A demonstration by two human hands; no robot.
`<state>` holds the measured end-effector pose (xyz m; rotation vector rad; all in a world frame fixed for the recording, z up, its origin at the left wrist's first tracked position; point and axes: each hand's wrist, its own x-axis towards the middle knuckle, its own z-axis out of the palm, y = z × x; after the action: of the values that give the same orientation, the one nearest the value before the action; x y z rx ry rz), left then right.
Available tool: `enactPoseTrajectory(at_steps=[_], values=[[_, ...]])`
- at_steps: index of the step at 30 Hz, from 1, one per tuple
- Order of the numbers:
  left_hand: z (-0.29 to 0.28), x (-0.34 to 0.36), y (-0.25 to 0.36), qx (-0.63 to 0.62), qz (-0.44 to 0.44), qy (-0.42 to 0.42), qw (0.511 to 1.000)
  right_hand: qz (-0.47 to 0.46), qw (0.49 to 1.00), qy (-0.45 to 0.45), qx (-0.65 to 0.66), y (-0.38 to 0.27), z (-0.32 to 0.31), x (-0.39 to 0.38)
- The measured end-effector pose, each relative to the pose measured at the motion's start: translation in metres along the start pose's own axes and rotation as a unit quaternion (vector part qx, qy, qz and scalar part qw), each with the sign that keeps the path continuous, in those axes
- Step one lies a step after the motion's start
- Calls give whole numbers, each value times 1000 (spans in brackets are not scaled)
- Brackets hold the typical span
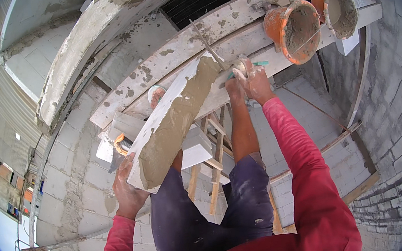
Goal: The person applies mortar to white rectangular tiles using a trowel and places them onto a curved wall section. The person repeatedly scoops mortar from a bucket, spreads it on the tile, and presses the tile into position on the wall.
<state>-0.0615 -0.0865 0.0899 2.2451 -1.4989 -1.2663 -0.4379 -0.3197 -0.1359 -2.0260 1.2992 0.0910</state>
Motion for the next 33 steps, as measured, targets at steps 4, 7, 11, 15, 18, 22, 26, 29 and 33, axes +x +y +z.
enactPoseTrajectory(at_steps=[4, 7, 11, 15, 18, 22, 26, 29, 33], values=[[-3, 7, 7, 1, 13, -3, 1000, 106, 989, -73, -73, 50, 12, -13], [2, -4, 8, -18, -4, 16, 1000, 55, 995, -75, 22, 9, 8, -20], [-3, 5, 17, 20, -21, -11, 1000, 155, 975, -154, -36, 16, -9, 5], [-6, 6, 31, 24, -56, -21, 998, 142, 981, -121, -50, 4, -51, 10], [-2, 6, 30, 18, -83, -16, 996, 68, 996, 29, 55, 2, -85, -3], [-5, 7, 51, 33, -130, -32, 990, 96, 974, 205, 30, 21, -172, -15], [3, -6, 55, -4, -137, -16, 990, 264, 901, 281, -197, 123, -281, -19], [4, 4, 70, 45, -105, -21, 993, 332, 844, 206, -367, 224, -335, -8], [3, 11, 79, 33, -168, -39, 985, 335, 851, -15, -404, 323, -334, 47]])
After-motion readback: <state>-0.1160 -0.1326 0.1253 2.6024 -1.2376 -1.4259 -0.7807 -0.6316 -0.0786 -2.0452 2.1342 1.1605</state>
